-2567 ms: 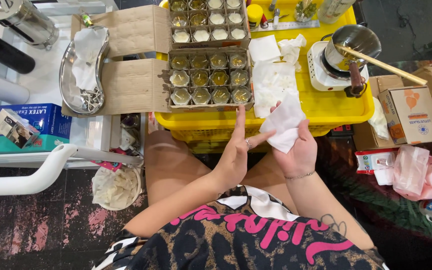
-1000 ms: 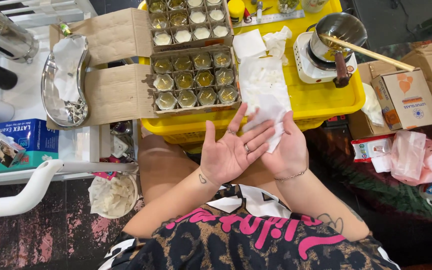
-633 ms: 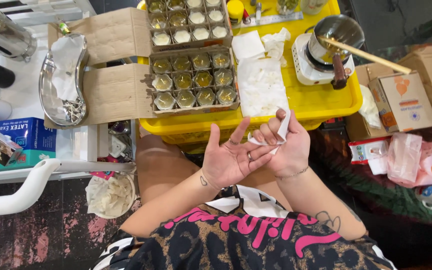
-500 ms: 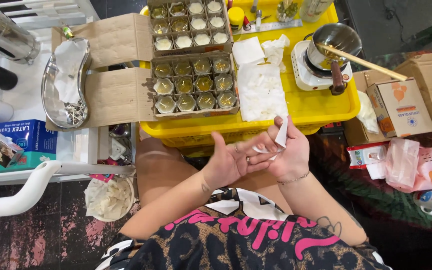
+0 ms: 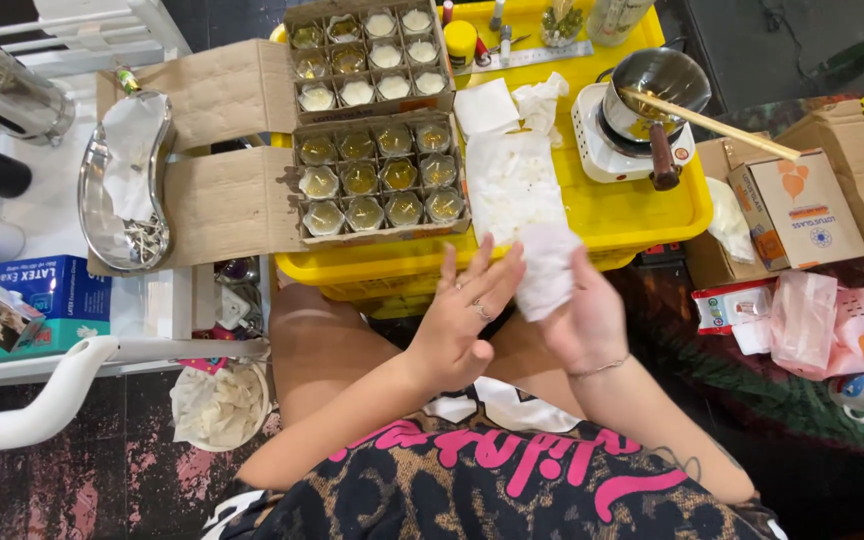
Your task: Cleaning excess wax from the rims and sides of small glass candle jars using a paper towel.
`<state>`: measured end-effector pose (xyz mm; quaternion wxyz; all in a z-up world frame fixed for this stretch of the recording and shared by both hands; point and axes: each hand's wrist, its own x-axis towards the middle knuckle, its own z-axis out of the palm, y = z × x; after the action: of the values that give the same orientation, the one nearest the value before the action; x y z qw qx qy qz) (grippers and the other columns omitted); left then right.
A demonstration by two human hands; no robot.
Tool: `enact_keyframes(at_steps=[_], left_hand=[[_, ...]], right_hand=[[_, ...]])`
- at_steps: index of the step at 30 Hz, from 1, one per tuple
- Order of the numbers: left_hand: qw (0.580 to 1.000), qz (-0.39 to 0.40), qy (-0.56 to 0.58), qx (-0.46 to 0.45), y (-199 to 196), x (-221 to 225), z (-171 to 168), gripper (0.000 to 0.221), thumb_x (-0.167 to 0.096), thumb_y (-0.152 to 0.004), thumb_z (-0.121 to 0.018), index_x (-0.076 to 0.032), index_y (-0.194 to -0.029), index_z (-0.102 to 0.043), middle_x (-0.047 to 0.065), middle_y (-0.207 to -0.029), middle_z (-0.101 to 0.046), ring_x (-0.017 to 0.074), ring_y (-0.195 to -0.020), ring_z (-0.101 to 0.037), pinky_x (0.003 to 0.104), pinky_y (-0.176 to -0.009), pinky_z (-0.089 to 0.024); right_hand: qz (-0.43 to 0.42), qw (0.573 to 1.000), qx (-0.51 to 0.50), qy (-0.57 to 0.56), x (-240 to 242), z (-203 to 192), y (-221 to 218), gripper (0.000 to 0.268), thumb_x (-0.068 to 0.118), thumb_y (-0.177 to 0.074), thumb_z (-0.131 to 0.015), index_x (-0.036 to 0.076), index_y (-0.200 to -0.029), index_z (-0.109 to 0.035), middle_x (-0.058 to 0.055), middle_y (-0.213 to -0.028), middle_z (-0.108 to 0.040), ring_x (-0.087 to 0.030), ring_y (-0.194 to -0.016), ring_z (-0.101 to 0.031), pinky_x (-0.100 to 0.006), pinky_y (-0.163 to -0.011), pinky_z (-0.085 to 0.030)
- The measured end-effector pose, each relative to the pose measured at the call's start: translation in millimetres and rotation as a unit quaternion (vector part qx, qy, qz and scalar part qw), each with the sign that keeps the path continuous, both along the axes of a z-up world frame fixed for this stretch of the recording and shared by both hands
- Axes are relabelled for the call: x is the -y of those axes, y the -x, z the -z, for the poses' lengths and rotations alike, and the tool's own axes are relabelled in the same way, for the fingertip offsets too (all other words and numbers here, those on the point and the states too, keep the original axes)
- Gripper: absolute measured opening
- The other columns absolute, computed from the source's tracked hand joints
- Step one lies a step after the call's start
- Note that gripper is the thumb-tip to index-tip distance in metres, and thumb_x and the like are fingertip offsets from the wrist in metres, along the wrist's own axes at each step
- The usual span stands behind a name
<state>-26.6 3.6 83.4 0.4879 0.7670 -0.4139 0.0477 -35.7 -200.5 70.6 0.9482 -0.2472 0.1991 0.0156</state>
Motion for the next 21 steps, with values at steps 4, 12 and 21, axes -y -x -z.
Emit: enact_keyframes(at_steps=[4,12,21], left_hand=[[0.994,-0.073,-0.035,0.066,-1,31,35,0.082,-0.073,-0.104,-0.003,-0.023,-0.169,-0.010,0.021,-0.180,-0.010,0.0465,-0.164,0.005,0.070,-0.123,0.020],[0.976,-0.143,-0.069,0.149,-10,38,86,0.087,-0.073,-0.105,-0.008,-0.020,-0.167,0.019,0.031,-0.172,0.009,0.0500,-0.163,0.013,0.069,-0.128,0.014],[0.497,0.282,0.591,-0.569,-31,56,-1,0.094,-0.091,-0.095,-0.013,-0.042,-0.168,0.022,0.015,-0.177,0.001,0.0302,-0.160,-0.011,0.045,-0.130,-0.011]], right_hand=[[-0.107,0.994,-0.024,-0.009,-41,-29,12,0.060,0.045,-0.109,-0.027,0.010,-0.157,-0.036,-0.008,-0.157,-0.046,-0.027,-0.144,-0.045,-0.046,-0.120,-0.034],[-0.248,0.872,0.237,-0.348,-16,-50,16,0.058,0.040,-0.121,-0.023,0.010,-0.170,-0.027,-0.012,-0.174,-0.038,-0.033,-0.152,-0.043,-0.050,-0.115,-0.042],[0.046,0.932,0.197,0.300,-19,-29,2,0.060,0.038,-0.114,-0.039,0.000,-0.160,-0.033,-0.013,-0.161,-0.045,-0.025,-0.151,-0.045,-0.040,-0.128,-0.033]])
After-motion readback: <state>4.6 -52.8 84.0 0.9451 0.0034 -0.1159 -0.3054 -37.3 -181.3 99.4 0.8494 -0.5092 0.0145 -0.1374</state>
